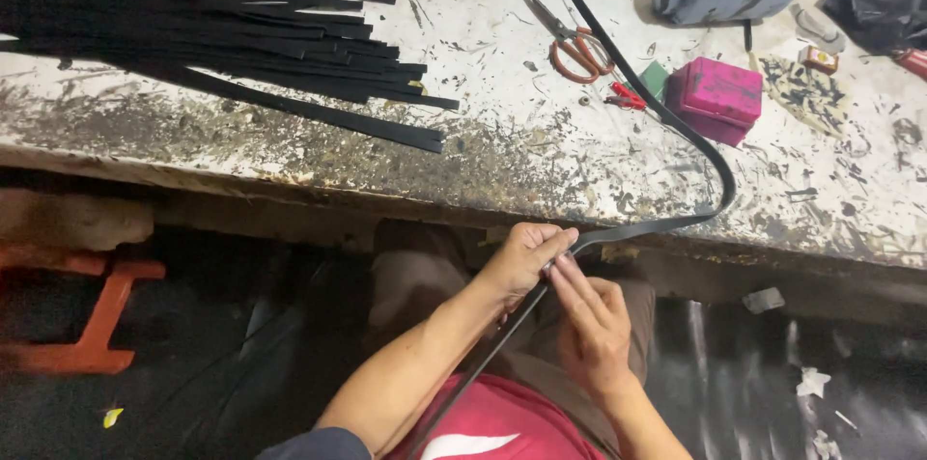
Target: The person smooths and rubs long black rubber strips by hand on a workbench, repeatedly running fingers along the length of each strip. The person picks up a new strip from a pile, smooths it, and places it back down, continuing this process throughout the clip.
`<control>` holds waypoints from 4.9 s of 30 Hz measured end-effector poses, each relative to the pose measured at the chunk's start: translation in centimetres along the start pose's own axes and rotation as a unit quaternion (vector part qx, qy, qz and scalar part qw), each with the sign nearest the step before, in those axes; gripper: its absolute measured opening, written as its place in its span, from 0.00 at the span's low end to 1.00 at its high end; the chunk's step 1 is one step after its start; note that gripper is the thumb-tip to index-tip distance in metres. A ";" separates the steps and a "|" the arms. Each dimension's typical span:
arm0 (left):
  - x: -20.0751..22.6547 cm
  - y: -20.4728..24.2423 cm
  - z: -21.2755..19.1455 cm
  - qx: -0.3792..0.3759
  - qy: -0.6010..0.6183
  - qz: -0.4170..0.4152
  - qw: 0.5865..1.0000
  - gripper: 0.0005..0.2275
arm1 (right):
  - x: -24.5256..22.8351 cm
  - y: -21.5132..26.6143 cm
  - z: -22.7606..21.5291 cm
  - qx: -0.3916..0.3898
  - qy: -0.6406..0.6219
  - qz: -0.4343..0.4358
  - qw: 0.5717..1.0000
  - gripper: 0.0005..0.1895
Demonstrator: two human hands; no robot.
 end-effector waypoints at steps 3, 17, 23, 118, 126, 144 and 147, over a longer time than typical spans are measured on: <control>-1.9 -1.3 -0.4 -0.023 0.010 -0.031 0.999 0.18 | -2.3 0.4 0.0 0.022 0.006 -0.052 0.998 0.18; 0.3 -0.5 1.3 -0.006 0.071 -0.063 0.995 0.18 | 3.1 0.5 0.8 0.080 -0.058 0.072 0.992 0.26; -0.8 -1.8 0.3 0.004 0.014 -0.036 0.999 0.17 | -3.2 0.6 0.1 -0.019 -0.041 -0.065 0.997 0.20; 1.7 0.8 -1.5 -0.008 -0.028 -0.125 0.992 0.21 | 0.1 -5.2 -1.1 0.001 -0.202 0.045 0.978 0.15; 3.1 4.5 0.8 0.055 0.078 -0.060 0.994 0.12 | 0.8 -7.7 -2.5 0.062 -0.202 0.033 0.977 0.13; 0.6 6.6 0.1 0.049 0.248 -0.090 0.963 0.09 | 3.1 -7.3 -0.7 0.062 -0.238 0.071 0.967 0.13; 0.2 5.6 -0.5 0.055 0.270 -0.079 0.958 0.10 | 4.6 -6.7 -0.3 0.091 -0.219 0.062 0.970 0.14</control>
Point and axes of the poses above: each hand's wrist, its own y-axis away from the middle knuckle, its own z-axis out of the palm, x = y × z, the point moved 5 cm from there along -y, towards the middle knuckle, and after that the axes turned 2 degrees about -z, right-handed, at the moved point
